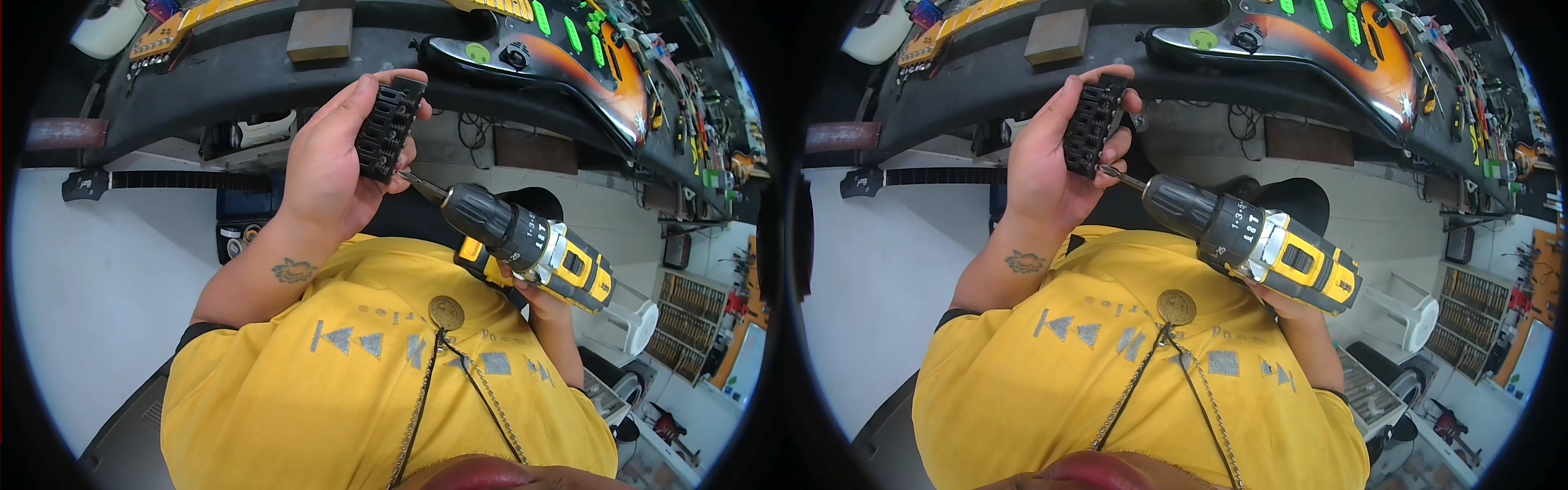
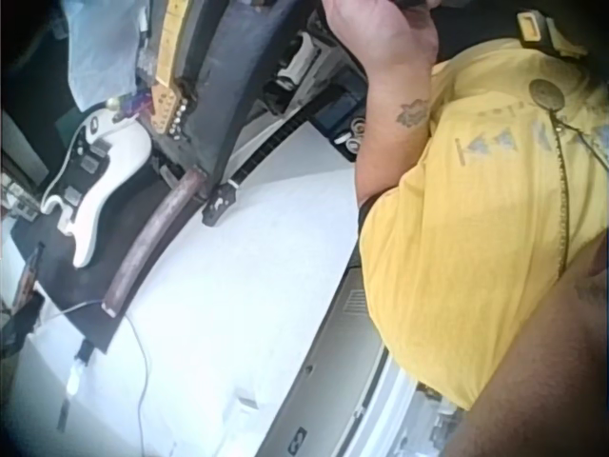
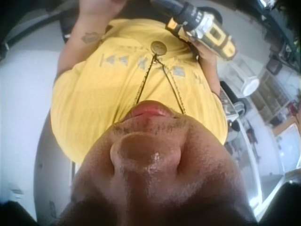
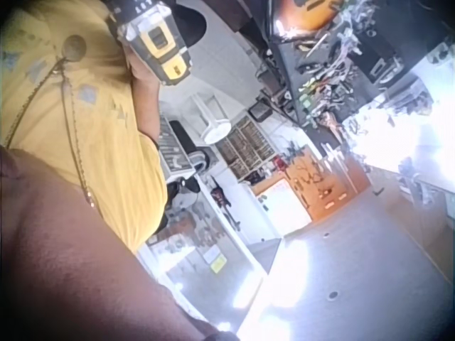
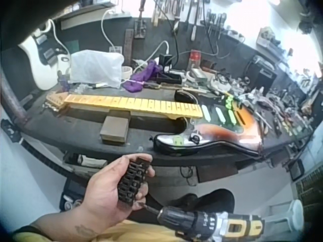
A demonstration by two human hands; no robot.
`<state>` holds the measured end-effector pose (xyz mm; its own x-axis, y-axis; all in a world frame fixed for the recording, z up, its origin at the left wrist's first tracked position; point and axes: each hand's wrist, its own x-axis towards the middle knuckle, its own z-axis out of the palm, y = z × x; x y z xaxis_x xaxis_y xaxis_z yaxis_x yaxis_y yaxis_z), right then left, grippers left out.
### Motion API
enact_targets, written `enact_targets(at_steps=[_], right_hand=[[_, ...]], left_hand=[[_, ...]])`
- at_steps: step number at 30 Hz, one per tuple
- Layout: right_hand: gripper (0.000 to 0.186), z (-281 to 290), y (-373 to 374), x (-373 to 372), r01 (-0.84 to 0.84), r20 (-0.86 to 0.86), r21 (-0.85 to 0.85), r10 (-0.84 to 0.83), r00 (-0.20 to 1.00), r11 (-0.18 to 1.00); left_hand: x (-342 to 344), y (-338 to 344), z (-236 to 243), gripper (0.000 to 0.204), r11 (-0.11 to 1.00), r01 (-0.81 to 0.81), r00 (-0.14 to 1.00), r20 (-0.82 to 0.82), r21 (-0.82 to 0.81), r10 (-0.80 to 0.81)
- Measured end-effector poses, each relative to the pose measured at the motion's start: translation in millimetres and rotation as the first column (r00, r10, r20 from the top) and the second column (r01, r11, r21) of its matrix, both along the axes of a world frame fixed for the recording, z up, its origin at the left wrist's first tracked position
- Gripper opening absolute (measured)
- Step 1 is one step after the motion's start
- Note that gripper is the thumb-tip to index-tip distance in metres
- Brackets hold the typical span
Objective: The person adjusts individual saddles on a guitar bridge with a tool, wipes the components using a cloth, and drives screws into the bridge using a power drill.
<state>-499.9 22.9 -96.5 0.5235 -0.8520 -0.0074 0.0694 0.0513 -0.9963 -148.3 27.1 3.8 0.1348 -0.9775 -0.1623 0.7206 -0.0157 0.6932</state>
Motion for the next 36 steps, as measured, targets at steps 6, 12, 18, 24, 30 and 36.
enact_targets(at_steps=[6,12,18,24,30,36], right_hand=[[0.069,-16,-5,-16,-0.105,0.041,0.034,0.103,0.994,0.994],[0.063,-3,-4,4,-0.025,-0.046,-0.043,0.023,0.999,0.999],[0.062,-3,-4,4,-0.024,-0.061,-0.048,0.021,0.998,0.999],[0.060,3,-3,4,-0.055,-0.082,-0.095,0.047,0.995,0.994],[0.060,12,-2,11,-0.013,0.031,-0.054,0.014,0.999,0.998],[0.060,15,-9,15,-0.079,-0.093,-0.326,0.051,0.994,0.942]], left_hand=[[1,-1,-2,0.047,1.000,0.002,1.000,-0.025,0.026,-0.001],[-1,-1,-5,0.047,1.000,0.004,0.999,-0.034,0.027,-0.003],[0,-3,-7,0.047,0.999,-0.006,1.000,-0.025,0.042,0.007],[-1,-2,-6,0.046,0.999,-0.037,0.999,0.036,0.032,0.036],[0,-2,-5,0.047,0.998,-0.048,0.997,0.064,0.035,0.045],[2,-1,-6,0.048,0.999,-0.050,0.997,0.066,0.022,0.048]])
